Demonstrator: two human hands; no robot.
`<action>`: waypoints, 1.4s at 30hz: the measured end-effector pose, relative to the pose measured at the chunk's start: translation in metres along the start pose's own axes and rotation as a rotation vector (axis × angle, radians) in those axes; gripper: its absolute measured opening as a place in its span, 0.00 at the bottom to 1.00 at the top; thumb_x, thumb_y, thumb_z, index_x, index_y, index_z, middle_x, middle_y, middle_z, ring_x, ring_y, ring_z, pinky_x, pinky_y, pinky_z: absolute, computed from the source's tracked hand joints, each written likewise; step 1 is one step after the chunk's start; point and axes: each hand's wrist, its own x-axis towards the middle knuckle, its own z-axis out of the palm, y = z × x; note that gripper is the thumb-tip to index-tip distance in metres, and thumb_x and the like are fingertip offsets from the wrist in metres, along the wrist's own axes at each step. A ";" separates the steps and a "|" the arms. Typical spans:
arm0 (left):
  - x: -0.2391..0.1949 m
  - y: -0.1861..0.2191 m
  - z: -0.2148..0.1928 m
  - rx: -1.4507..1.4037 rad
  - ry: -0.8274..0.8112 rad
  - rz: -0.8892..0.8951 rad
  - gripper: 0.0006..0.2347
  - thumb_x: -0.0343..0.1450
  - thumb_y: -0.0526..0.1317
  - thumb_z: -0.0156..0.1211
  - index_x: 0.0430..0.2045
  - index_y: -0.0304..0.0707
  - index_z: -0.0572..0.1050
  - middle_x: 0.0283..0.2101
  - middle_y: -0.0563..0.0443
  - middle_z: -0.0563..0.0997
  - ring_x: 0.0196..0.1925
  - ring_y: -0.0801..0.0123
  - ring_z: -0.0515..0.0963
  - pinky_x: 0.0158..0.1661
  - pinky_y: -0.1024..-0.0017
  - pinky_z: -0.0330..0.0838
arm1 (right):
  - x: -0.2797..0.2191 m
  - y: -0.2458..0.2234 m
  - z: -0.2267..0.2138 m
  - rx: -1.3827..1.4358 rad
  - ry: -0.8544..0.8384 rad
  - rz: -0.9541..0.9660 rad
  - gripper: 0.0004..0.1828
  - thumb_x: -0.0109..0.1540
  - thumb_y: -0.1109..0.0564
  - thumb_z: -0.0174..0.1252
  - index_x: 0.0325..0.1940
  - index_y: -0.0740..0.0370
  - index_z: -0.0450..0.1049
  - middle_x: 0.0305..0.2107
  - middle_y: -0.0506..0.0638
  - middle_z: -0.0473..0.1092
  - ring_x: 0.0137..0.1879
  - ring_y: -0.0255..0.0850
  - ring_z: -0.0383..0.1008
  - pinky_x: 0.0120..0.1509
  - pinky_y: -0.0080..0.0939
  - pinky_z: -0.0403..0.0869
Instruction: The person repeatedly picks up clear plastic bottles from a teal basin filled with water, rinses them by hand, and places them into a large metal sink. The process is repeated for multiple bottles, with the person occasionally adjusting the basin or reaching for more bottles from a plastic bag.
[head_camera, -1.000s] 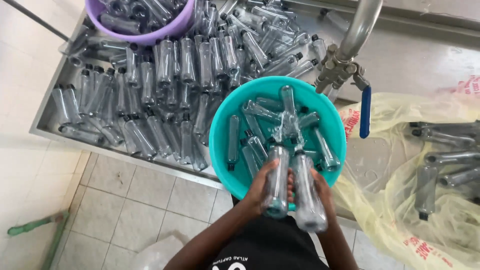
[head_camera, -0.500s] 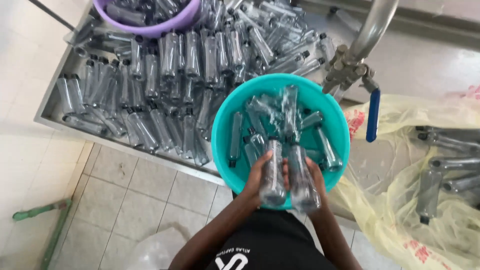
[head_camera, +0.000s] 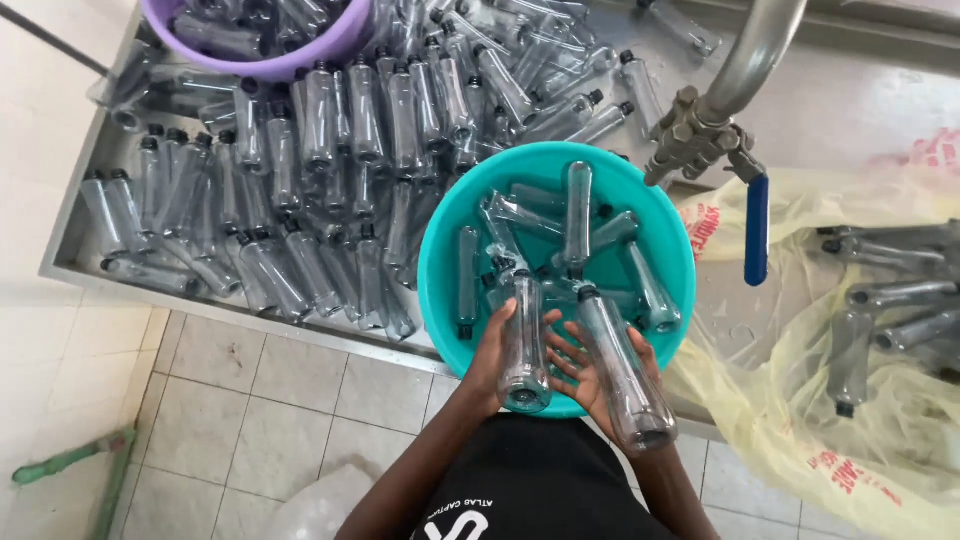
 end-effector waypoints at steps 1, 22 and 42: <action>-0.003 -0.004 0.001 0.007 -0.005 -0.019 0.27 0.77 0.59 0.52 0.62 0.38 0.74 0.57 0.43 0.86 0.37 0.60 0.86 0.35 0.56 0.82 | -0.003 0.005 0.000 0.009 0.011 -0.016 0.45 0.63 0.27 0.57 0.70 0.65 0.73 0.70 0.70 0.67 0.75 0.63 0.68 0.73 0.73 0.67; -0.015 0.055 -0.043 0.358 0.074 0.299 0.44 0.78 0.65 0.54 0.81 0.34 0.45 0.83 0.30 0.39 0.84 0.33 0.45 0.79 0.38 0.48 | 0.150 -0.046 0.100 -0.022 -0.165 -0.124 0.45 0.63 0.25 0.59 0.73 0.58 0.75 0.49 0.70 0.79 0.51 0.60 0.84 0.54 0.59 0.83; 0.102 -0.039 -0.146 0.341 0.119 0.222 0.40 0.79 0.46 0.66 0.80 0.32 0.43 0.71 0.23 0.69 0.70 0.37 0.75 0.65 0.44 0.76 | 0.100 -0.112 0.005 -1.980 -0.055 -0.214 0.21 0.68 0.54 0.61 0.63 0.66 0.79 0.52 0.72 0.79 0.60 0.73 0.77 0.63 0.72 0.75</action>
